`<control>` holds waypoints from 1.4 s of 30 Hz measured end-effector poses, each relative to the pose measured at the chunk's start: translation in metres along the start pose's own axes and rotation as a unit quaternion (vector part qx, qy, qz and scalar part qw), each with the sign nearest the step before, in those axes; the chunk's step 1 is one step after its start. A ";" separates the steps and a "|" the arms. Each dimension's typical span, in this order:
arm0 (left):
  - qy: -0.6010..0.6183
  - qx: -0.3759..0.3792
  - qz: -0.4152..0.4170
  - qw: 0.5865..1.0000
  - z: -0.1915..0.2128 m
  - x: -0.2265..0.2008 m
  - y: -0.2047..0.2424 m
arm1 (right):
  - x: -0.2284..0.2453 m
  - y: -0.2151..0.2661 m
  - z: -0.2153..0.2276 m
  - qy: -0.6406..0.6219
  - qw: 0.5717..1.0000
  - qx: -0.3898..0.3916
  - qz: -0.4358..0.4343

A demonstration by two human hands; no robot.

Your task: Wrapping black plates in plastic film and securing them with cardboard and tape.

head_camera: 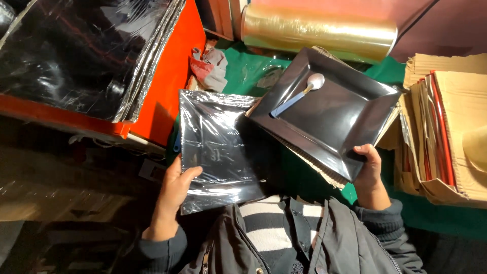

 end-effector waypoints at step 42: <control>-0.207 -0.055 -0.133 0.968 0.057 -0.148 0.132 | -0.008 0.049 -0.175 0.662 0.736 0.135 0.045</control>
Point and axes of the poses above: each hand's wrist, its own y-axis away from the middle knuckle, its own z-axis out of the back of the hand, x = y × z, the point moved 7 cm from there along -y, towards the middle knuckle, and after that the axes turned 13 degrees about -y, right-handed, at the moved point
